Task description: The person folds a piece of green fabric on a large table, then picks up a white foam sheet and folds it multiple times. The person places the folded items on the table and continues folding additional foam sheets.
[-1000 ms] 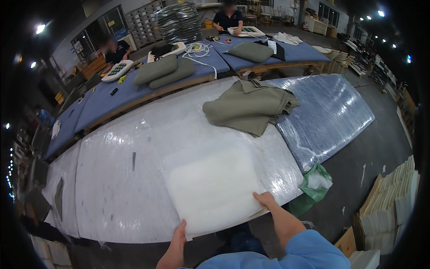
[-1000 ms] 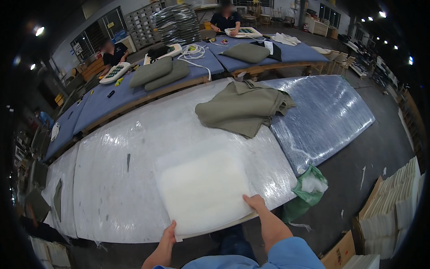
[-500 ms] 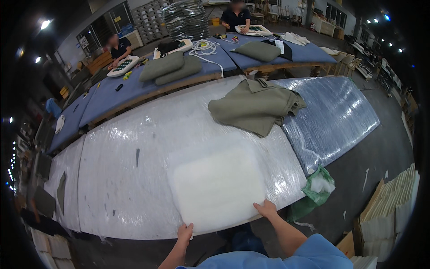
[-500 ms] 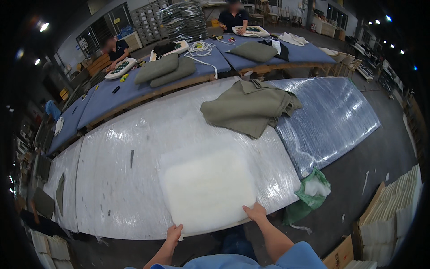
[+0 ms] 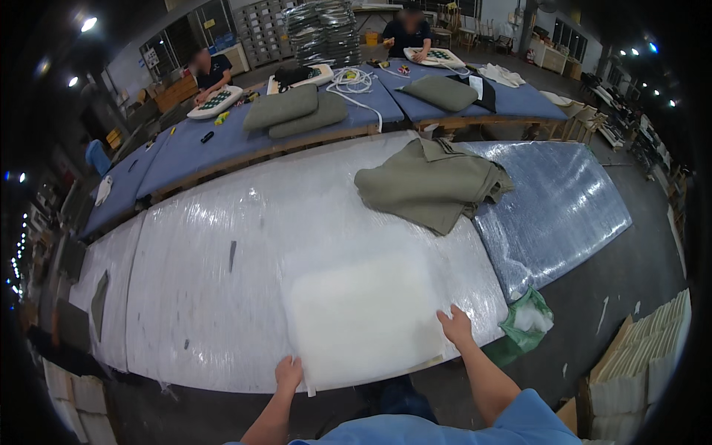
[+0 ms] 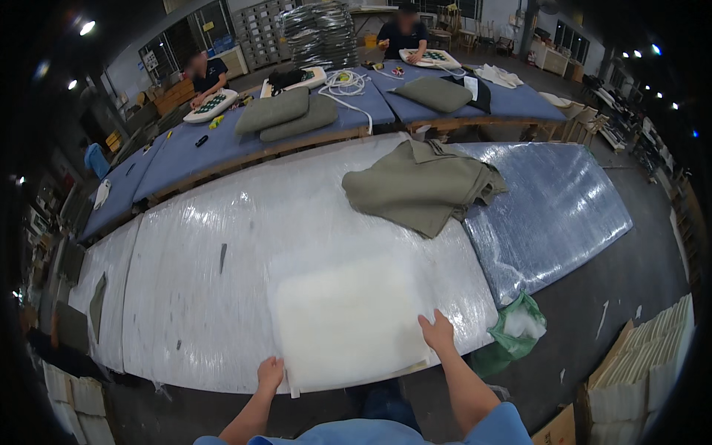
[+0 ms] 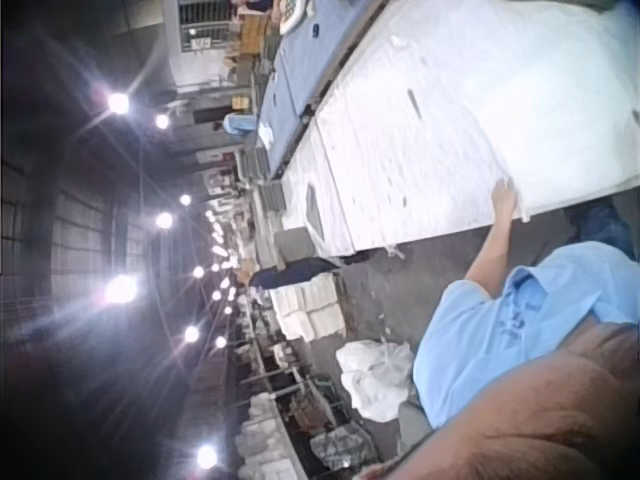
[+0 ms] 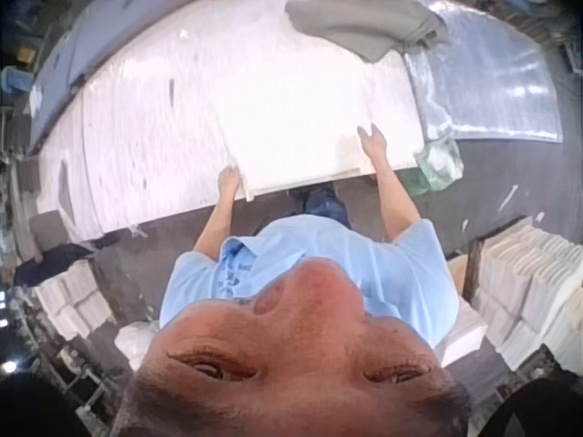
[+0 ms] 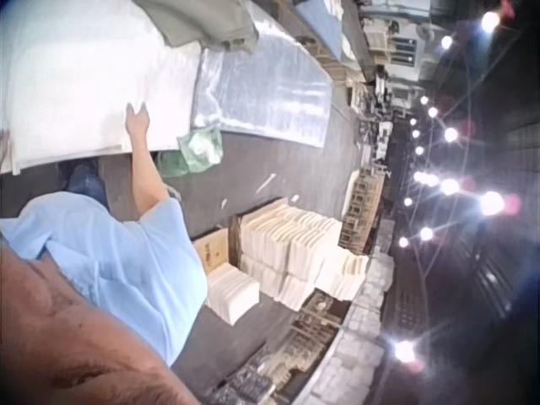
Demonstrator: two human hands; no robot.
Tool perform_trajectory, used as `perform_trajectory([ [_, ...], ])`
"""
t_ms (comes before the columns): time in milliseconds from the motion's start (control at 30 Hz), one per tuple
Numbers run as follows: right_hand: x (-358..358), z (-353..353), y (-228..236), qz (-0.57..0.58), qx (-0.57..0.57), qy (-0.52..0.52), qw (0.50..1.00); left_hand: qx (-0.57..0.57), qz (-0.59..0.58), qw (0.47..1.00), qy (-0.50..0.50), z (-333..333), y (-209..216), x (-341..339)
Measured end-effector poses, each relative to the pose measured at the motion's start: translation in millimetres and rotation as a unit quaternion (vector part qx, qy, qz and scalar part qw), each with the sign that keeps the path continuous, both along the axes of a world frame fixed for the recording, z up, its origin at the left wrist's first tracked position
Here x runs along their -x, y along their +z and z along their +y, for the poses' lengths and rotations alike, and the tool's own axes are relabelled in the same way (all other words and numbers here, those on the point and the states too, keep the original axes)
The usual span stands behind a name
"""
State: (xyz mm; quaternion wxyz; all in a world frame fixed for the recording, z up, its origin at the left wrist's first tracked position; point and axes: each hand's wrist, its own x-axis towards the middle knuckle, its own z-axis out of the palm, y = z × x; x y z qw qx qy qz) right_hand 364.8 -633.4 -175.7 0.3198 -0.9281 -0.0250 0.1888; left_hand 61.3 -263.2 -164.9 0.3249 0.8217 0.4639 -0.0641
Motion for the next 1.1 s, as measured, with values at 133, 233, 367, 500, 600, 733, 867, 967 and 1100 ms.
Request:
perform_trajectory([
  [133, -7.2, 32.0, -19.8, 0.035, 0.026, -0.018, 0.999, 0.023, -0.036, 0.998, 0.043, -22.1, -3.4, -66.1],
  [233, -6.4, 58.9, -23.1, 0.071, 0.050, 0.036, 0.996, -0.029, 0.007, 0.998, 0.060, -16.5, -14.0, -65.3],
  [367, -9.4, 53.2, -36.2, 0.094, 0.084, 0.010, 0.992, 0.071, -0.022, 0.992, 0.098, -5.1, -28.5, -72.4],
  [500, -24.9, 54.4, -49.1, 0.135, 0.096, 0.018, 0.986, 0.150, -0.052, 0.968, 0.193, 7.4, -47.4, -69.0],
  [600, -29.9, 56.2, -53.3, 0.136, 0.052, -0.020, 0.989, 0.254, -0.057, 0.921, 0.289, 15.9, -50.6, -63.8],
  [733, -71.4, -1.6, -56.6, 0.231, -0.069, -0.144, 0.960, 0.368, -0.148, 0.873, 0.284, 37.9, -46.8, -52.3],
  [867, -87.7, 32.7, -60.0, 0.129, -0.198, -0.176, 0.956, 0.278, -0.166, 0.882, 0.342, 64.5, -51.8, -48.8],
  [967, -95.3, 63.5, -75.1, 0.068, -0.178, -0.179, 0.965, 0.341, -0.202, 0.860, 0.322, 80.1, -64.6, -74.0],
  [1100, -95.5, 69.9, -96.6, 0.011, -0.165, -0.107, 0.980, 0.257, -0.203, 0.888, 0.321, 80.0, -72.9, -108.9],
])
